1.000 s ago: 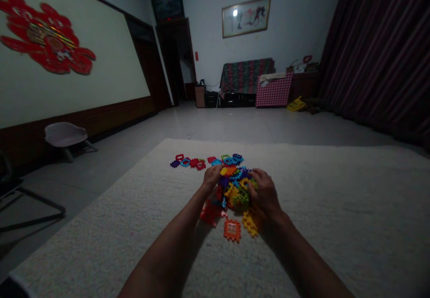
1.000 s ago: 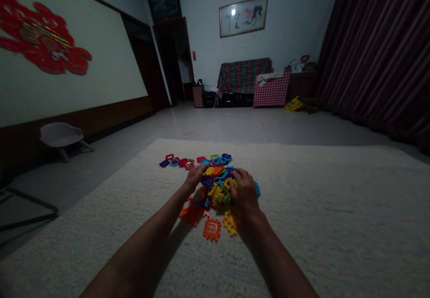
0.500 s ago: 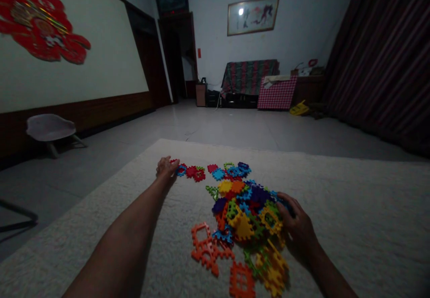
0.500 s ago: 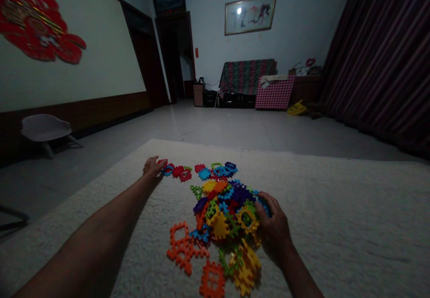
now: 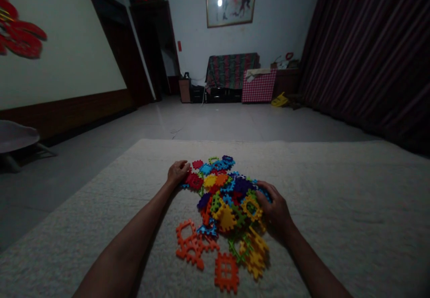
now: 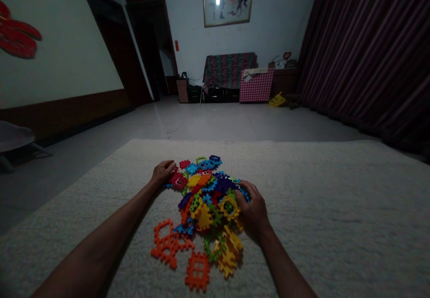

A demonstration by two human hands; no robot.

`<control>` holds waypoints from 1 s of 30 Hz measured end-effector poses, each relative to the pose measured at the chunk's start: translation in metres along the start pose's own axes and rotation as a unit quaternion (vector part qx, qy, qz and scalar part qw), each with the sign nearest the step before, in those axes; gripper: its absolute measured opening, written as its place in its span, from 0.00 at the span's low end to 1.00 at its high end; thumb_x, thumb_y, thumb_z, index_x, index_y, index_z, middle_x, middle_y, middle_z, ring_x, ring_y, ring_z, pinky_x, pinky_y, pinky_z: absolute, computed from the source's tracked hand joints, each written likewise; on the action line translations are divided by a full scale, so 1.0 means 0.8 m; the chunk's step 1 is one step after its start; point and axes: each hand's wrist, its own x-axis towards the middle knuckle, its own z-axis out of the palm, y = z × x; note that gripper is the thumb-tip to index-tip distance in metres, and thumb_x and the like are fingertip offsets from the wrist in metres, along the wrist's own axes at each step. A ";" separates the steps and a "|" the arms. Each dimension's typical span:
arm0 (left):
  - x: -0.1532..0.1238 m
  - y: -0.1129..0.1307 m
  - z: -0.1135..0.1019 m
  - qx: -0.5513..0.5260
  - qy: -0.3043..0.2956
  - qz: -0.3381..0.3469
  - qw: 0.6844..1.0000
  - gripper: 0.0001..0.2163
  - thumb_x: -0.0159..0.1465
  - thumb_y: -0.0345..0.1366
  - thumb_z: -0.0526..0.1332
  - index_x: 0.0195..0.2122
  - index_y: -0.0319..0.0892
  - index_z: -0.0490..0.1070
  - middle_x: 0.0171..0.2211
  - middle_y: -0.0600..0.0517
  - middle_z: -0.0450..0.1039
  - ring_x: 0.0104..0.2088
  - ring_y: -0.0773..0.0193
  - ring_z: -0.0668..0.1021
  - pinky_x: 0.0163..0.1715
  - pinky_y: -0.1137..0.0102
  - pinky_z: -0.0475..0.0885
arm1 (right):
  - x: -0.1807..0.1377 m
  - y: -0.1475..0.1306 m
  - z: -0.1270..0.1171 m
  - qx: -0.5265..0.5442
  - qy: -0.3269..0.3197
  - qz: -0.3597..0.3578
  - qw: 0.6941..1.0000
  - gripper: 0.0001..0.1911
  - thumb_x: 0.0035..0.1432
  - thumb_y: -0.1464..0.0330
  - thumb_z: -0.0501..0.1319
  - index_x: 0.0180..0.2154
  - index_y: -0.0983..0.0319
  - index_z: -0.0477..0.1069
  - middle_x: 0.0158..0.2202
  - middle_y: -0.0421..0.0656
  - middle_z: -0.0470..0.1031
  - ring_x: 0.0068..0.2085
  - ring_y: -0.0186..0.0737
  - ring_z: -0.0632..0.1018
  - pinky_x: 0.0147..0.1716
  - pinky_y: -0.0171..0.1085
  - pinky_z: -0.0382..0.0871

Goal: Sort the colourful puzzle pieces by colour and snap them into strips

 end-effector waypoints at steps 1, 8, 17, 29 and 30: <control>-0.008 0.009 0.005 -0.004 0.004 0.010 1.000 0.15 0.65 0.40 0.56 0.48 0.44 0.79 0.48 0.48 0.80 0.49 0.59 0.78 0.51 0.71 0.71 | 0.000 0.000 0.000 0.001 0.001 0.001 1.000 0.20 0.59 0.55 0.58 0.45 0.60 0.75 0.48 0.50 0.78 0.51 0.50 0.77 0.55 0.50 0.70; -0.038 0.054 0.026 -0.031 0.069 0.012 0.997 0.14 0.61 0.40 0.61 0.44 0.43 0.80 0.35 0.49 0.78 0.38 0.61 0.79 0.42 0.71 0.71 | 0.000 0.004 0.003 0.012 0.009 -0.002 1.000 0.20 0.59 0.56 0.58 0.45 0.62 0.75 0.48 0.51 0.77 0.51 0.50 0.77 0.55 0.50 0.70; -0.031 0.127 0.006 -0.205 -0.056 -0.059 0.975 0.17 0.60 0.47 0.60 0.41 0.40 0.80 0.34 0.47 0.81 0.33 0.60 0.79 0.33 0.70 0.70 | 0.002 0.003 0.004 0.032 0.023 -0.018 0.999 0.17 0.58 0.57 0.59 0.42 0.61 0.75 0.45 0.51 0.78 0.48 0.50 0.78 0.53 0.51 0.71; 0.053 0.095 0.028 0.020 -0.039 -0.061 0.997 0.16 0.61 0.46 0.56 0.36 0.42 0.78 0.39 0.42 0.81 0.44 0.52 0.79 0.40 0.66 0.68 | 0.000 -0.002 0.002 0.021 0.013 -0.021 0.999 0.15 0.59 0.60 0.58 0.42 0.60 0.75 0.45 0.50 0.78 0.48 0.49 0.78 0.53 0.49 0.71; 0.059 0.094 0.035 0.040 -0.038 -0.057 0.997 0.14 0.59 0.46 0.59 0.36 0.42 0.78 0.39 0.42 0.81 0.44 0.51 0.79 0.40 0.65 0.68 | 0.000 -0.003 0.002 0.018 0.011 -0.021 1.000 0.15 0.59 0.60 0.58 0.43 0.60 0.75 0.45 0.50 0.78 0.48 0.49 0.78 0.53 0.49 0.71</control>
